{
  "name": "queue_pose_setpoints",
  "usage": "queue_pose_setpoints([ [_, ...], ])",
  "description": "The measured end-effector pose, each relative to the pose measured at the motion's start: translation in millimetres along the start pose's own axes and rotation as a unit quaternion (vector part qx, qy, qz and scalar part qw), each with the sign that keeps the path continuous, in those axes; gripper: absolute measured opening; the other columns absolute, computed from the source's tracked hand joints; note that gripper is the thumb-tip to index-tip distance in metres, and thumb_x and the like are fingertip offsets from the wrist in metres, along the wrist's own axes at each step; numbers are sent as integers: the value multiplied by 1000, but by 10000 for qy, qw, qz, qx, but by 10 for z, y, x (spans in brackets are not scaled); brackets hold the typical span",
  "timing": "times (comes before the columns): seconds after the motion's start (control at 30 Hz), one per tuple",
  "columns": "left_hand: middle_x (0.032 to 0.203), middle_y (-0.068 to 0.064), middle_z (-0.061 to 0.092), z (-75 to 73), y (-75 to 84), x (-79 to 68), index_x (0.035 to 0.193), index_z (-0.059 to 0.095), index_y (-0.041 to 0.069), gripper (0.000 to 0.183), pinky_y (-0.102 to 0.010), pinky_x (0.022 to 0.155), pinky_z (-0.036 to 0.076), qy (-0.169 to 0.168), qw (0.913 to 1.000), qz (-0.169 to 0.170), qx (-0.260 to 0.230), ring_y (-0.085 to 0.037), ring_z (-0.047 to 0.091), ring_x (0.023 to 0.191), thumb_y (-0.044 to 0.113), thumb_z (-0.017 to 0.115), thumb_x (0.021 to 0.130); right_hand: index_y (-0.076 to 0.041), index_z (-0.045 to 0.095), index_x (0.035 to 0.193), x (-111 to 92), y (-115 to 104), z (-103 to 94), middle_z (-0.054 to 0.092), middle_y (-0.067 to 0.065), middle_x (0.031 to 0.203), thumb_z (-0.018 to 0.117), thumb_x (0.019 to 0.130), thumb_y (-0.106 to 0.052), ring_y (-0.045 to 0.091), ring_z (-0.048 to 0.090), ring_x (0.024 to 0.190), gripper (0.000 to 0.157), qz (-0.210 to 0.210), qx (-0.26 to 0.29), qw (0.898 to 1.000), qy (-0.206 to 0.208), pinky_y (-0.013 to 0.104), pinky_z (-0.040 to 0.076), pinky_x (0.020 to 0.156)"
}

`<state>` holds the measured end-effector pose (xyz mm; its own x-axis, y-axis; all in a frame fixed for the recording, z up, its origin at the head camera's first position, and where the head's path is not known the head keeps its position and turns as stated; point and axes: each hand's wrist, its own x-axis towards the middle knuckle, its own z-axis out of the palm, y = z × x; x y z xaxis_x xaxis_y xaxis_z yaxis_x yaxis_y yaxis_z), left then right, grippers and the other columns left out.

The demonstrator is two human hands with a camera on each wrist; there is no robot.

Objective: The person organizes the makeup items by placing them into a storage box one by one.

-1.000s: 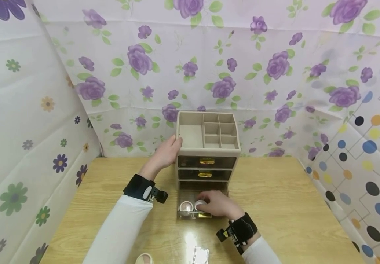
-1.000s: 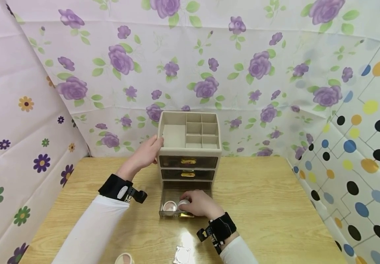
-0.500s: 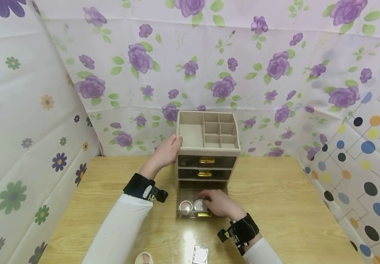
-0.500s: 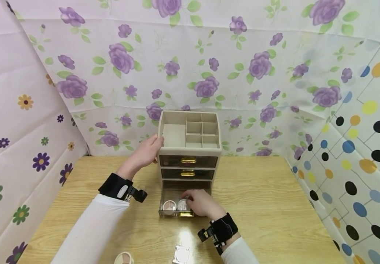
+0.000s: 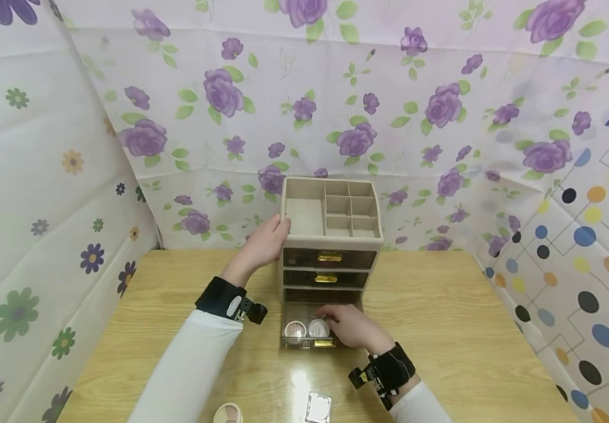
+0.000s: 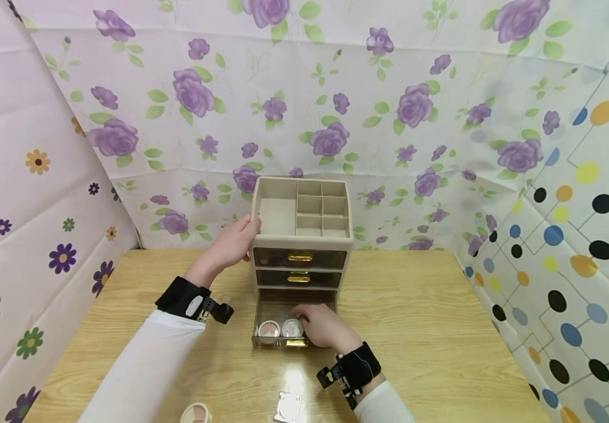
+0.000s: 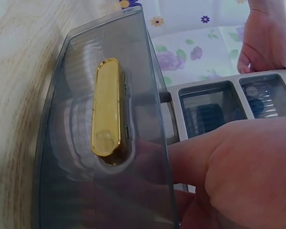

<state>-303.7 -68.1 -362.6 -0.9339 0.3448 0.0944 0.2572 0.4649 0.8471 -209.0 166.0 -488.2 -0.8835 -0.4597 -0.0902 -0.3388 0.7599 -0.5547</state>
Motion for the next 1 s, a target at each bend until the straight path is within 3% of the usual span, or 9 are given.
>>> queue_pose_setpoints([
  [0.27, 79, -11, 41, -7, -14, -10, 109, 47, 10, 37, -32, 54, 47, -13, 10000, -18, 13, -24, 47, 59, 39, 25, 109, -10, 61, 133, -5, -52, 33, 66, 7, 118, 46, 103, -10, 9, 46, 50, 33, 29, -12, 9999, -105, 36, 50, 68],
  [0.4, 81, -11, 42, -4, -10, -2, 110, 48, 11, 37, -33, 56, 50, -4, 10000, -28, 50, -25, 50, 63, 40, 25, 109, -11, 59, 134, -60, -92, 52, 65, 7, 122, 46, 104, -12, 13, 54, 61, 33, 102, -192, 9996, 154, 43, 52, 80],
  [0.53, 83, -12, 44, 0, -7, 1, 107, 47, 10, 37, -35, 58, 52, -17, 10000, -22, 50, -27, 52, 67, 40, 25, 109, -11, 60, 133, -138, -117, 60, 65, 6, 126, 48, 104, -13, 22, 63, 94, 32, -27, -380, 9976, 582, 49, 49, 93],
  [0.63, 85, -13, 45, -2, -4, -2, 110, 48, 11, 36, -35, 58, 52, -29, 10000, -31, 72, -27, 53, 70, 39, 25, 109, -12, 62, 131, -190, -124, 56, 64, 4, 128, 49, 104, -15, 24, 54, 118, 30, -179, -402, 9950, 896, 51, 45, 100],
  [0.67, 86, -13, 46, -4, -2, -4, 112, 48, 11, 36, -36, 58, 52, -25, 10000, -43, 71, -27, 54, 71, 39, 25, 109, -13, 63, 131, -206, -126, 52, 64, 4, 127, 49, 105, -16, 24, 54, 118, 30, -205, -355, 9944, 971, 51, 46, 99],
  [0.73, 85, -12, 46, -8, -7, 4, 110, 47, 10, 37, -35, 58, 52, -36, 9999, -44, 103, -27, 53, 69, 39, 24, 109, -14, 63, 130, -231, -125, 46, 65, 2, 125, 50, 105, -18, 19, 57, 112, 29, -193, -249, 9937, 1072, 48, 48, 96],
  [0.83, 84, -12, 45, -10, -6, 6, 108, 47, 10, 37, -35, 57, 51, -23, 9999, -44, 115, -26, 52, 67, 39, 24, 109, -17, 64, 129, -266, -121, 39, 68, 1, 116, 50, 105, -18, 11, 60, 87, 28, -143, -9, 9935, 1128, 41, 53, 80],
  [1.0, 83, -12, 45, 0, -10, -5, 111, 48, 11, 38, -35, 56, 51, 12, 9999, -45, 94, -26, 51, 67, 40, 25, 109, -20, 65, 128, -316, -95, 43, 69, -3, 92, 50, 105, -17, 7, 47, 50, 27, -51, 321, 9934, 1104, 28, 46, 50],
])
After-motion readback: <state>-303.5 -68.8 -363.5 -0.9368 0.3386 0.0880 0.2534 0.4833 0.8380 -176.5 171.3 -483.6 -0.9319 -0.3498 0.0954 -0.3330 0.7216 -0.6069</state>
